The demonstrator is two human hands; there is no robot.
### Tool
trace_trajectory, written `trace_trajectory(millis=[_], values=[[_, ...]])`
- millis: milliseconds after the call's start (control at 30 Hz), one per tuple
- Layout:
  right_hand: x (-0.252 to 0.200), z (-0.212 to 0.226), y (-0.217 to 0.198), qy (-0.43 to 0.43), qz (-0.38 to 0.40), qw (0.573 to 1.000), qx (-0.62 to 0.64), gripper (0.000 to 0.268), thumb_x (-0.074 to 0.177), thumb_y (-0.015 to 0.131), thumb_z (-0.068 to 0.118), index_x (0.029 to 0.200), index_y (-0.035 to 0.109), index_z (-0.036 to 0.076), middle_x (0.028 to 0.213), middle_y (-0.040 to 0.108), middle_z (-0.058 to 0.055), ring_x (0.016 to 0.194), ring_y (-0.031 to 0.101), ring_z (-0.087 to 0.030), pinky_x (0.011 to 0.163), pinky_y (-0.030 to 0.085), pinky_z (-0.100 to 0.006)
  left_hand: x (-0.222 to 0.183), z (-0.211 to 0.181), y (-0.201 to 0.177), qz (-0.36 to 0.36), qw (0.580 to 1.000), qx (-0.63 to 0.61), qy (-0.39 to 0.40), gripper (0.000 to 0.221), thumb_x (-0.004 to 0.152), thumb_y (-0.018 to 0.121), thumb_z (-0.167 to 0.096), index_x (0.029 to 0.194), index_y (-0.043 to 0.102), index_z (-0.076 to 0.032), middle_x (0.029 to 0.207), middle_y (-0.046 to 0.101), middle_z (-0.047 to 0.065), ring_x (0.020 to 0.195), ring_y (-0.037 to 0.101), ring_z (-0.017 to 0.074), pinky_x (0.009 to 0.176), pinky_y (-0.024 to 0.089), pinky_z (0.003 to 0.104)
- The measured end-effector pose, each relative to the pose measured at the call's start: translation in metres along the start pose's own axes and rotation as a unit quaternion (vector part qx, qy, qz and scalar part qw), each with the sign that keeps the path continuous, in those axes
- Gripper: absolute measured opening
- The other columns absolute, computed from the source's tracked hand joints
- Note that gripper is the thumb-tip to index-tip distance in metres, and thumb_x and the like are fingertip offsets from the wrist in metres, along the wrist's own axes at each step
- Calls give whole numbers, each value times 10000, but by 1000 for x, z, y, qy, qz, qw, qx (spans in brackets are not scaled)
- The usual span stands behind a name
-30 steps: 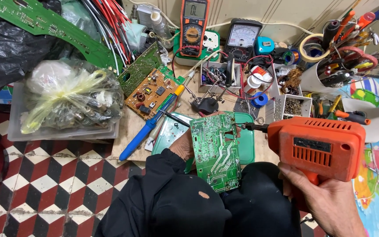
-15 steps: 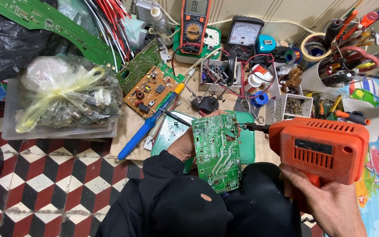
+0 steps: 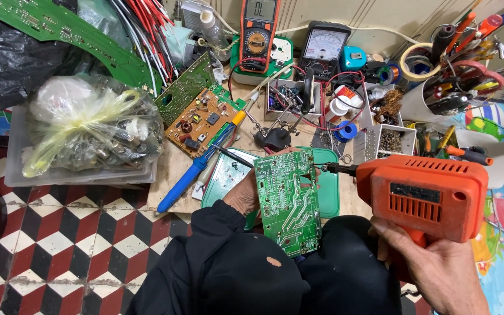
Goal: The person is using a desoldering iron and other tools to remove electronic components from circuit boards while inspecting them with a magnifying glass.
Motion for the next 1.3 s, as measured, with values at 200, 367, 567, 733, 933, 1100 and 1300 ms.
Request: trace_trajectory(millis=[200,367,567,733,933,1100,1300], values=[[-1,3,0,-7,9,1000,11,167,995,826,10,1029,837,-153,668,735,-313,486,574,-367,443,443,-467,0,2,-2,-4,1000,0,-2,553,1121,453,-626,796,341,-192,668,427,46,535,378,156,526,330,294],[-1,0,0,7,-3,1000,7,163,993,839,19,1032,840,-139,673,733,-305,494,575,-364,444,446,-468,2,0,-1,-7,1000,-1,-4,561,1121,451,-631,789,337,-194,659,424,44,525,374,155,518,328,293],[-3,-3,1,-21,-15,999,-29,176,952,852,20,1082,852,-100,671,761,-273,478,598,-347,428,452,-450,-4,-3,-4,-14,1000,-2,-3,570,1121,448,-638,779,332,-197,648,419,43,512,370,155,508,326,293],[-6,2,2,-44,-23,997,-52,278,916,866,40,1177,832,-49,675,767,-255,476,601,-329,419,456,-445,-6,-4,-4,-15,1000,-2,-3,577,1121,446,-643,772,328,-199,639,416,41,503,367,154,500,324,293],[-6,-1,2,-71,-27,996,-46,343,894,863,14,1228,802,-36,775,798,-229,583,662,-319,519,521,-437,-6,-2,-4,-18,1000,-1,-2,587,1121,443,-650,762,322,-202,627,412,40,490,363,154,490,321,292],[-3,-13,-1,-90,-34,995,34,294,930,818,-22,1207,761,-104,802,761,-254,593,656,-336,526,510,-431,-6,-3,-2,-24,1000,-1,0,596,1121,440,-657,752,317,-205,616,407,38,477,358,153,480,319,292],[13,11,-18,-251,-113,961,-41,820,868,797,-8,1634,507,-15,1375,676,-183,1183,667,-314,1027,523,-454,-6,-7,5,-6,1000,4,-18,606,1122,437,-664,742,311,-208,604,403,36,464,354,152,470,316,291]])
Point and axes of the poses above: each hand's wrist, its own x-axis towards the middle knuckle, its own y-axis out of the palm, z = x × y, the point moved 3 cm from there along x, towards the middle knuckle
